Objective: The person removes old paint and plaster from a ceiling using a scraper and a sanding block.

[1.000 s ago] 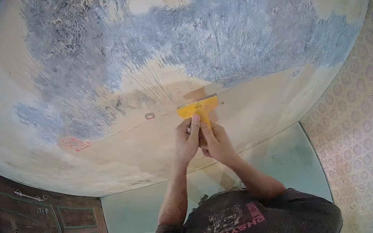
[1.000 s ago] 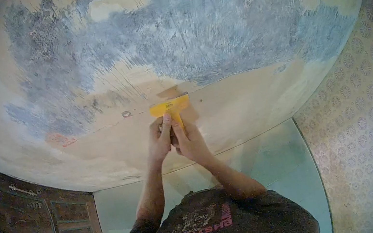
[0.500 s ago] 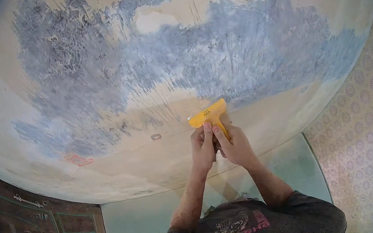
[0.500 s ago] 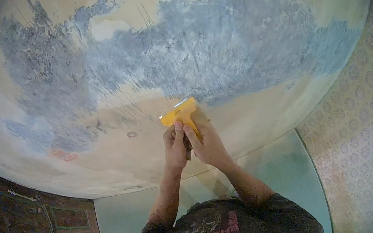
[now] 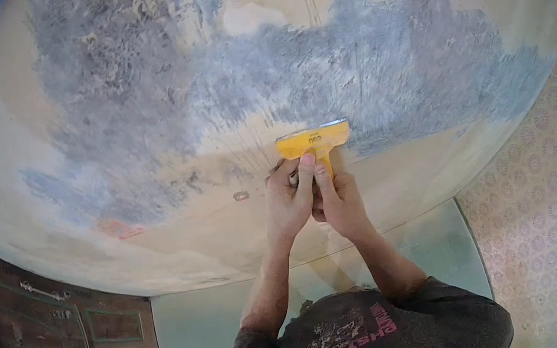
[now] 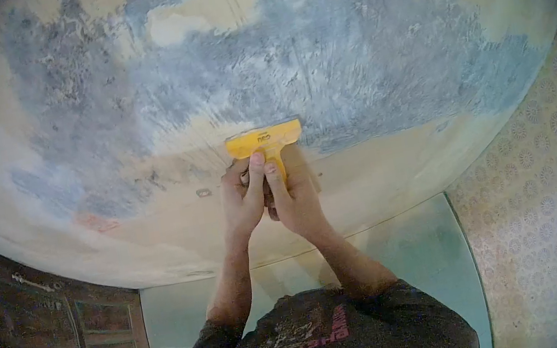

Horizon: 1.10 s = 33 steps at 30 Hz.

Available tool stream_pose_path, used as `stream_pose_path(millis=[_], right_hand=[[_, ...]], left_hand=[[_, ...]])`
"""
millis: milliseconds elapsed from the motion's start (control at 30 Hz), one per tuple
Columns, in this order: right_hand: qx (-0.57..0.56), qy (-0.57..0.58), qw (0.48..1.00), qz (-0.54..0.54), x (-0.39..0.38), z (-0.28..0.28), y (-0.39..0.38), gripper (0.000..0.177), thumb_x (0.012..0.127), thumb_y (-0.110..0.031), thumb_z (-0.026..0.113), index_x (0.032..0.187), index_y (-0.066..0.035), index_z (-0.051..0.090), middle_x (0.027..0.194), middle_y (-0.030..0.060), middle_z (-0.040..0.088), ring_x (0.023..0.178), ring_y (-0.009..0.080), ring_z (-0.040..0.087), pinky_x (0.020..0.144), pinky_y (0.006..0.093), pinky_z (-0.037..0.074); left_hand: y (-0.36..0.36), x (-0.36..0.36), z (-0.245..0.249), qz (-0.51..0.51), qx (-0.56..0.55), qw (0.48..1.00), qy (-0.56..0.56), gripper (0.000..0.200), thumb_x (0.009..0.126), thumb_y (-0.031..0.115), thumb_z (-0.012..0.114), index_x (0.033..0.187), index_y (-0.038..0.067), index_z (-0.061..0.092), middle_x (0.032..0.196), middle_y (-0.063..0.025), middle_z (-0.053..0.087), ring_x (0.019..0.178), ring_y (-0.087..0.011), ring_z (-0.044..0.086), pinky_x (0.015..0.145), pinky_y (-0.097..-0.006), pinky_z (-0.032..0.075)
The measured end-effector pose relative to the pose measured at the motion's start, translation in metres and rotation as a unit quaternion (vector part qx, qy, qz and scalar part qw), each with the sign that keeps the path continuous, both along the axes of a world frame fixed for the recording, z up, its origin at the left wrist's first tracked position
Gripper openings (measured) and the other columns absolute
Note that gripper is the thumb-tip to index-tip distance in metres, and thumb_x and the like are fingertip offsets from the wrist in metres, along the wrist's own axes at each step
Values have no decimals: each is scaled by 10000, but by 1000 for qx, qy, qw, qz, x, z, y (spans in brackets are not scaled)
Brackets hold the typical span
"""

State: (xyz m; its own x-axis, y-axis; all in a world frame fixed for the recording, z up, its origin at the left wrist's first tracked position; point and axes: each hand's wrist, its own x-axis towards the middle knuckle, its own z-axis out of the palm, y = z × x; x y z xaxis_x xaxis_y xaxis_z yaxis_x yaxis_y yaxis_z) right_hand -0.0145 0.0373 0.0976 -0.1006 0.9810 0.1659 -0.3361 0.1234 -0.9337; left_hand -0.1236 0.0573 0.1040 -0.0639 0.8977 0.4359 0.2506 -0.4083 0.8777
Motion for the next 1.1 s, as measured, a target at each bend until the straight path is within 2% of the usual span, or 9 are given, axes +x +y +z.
stream_pose_path(millis=[100,167,200,267,300,400,733,1067,1100], right_hand=[[-46,-13,998,38,5,-6,-4,371,1062,-372,430,909,-55,548,598,-30,472,447,53,419,388,217,332],[-55,-15,998,42,4,-19,-10,361,1063,-368,422,947,-54,556,612,-25,483,446,53,424,387,216,334],[-65,-17,997,45,4,-26,-14,354,1064,-364,414,986,-52,564,625,-21,493,446,54,429,387,214,335],[-43,-61,997,34,1,-37,-22,339,1064,-355,420,1009,-46,548,614,-35,465,453,48,406,395,220,335],[-23,-105,994,24,-1,-40,-24,326,1065,-346,426,1032,-40,532,603,-49,436,460,43,383,403,227,336],[78,-142,987,-18,-11,-48,-26,336,1064,-340,421,1072,-26,540,605,-51,439,466,44,391,424,222,361],[68,-269,960,-24,-22,-9,-20,386,1065,-348,416,914,-26,566,571,-17,497,436,72,459,400,249,370],[-87,-4,996,22,-58,-6,-29,315,1073,-332,404,925,-72,503,605,-39,417,431,53,360,367,231,296],[-100,42,994,28,-61,-8,-33,307,1073,-334,404,926,-79,491,618,-41,413,435,49,347,365,228,281]], left_hand=[[-1,-1,-15,-6,66,998,-16,410,1039,338,526,879,-19,650,633,30,530,585,-43,441,511,-250,390],[-10,-3,-30,0,-32,999,-20,375,1021,309,545,949,-39,663,627,-85,541,595,-135,460,550,-330,411],[-12,-4,-44,-1,-29,999,-20,375,1021,309,545,949,-39,663,627,-85,541,595,-135,460,550,-330,411],[-18,-7,-74,-35,-123,985,-112,391,1043,321,505,948,-26,660,620,-37,539,570,-110,448,530,-302,404],[-27,-6,-69,-50,-123,980,-146,419,1064,342,454,937,-6,649,607,21,520,522,-64,424,478,-256,375],[-41,-9,-53,-75,-153,956,-240,430,1075,356,415,930,15,634,592,48,490,483,-29,417,431,-214,348],[-36,-19,-28,-60,-144,946,-283,429,1071,364,418,837,50,593,569,46,487,418,-32,411,354,-214,327],[-20,-52,-29,-25,-60,989,-136,389,1046,338,507,864,23,644,568,43,519,457,-20,434,396,-215,348],[-23,-58,-21,-15,-44,997,-66,371,1042,307,515,893,2,666,586,38,522,483,-27,422,424,-230,333]])
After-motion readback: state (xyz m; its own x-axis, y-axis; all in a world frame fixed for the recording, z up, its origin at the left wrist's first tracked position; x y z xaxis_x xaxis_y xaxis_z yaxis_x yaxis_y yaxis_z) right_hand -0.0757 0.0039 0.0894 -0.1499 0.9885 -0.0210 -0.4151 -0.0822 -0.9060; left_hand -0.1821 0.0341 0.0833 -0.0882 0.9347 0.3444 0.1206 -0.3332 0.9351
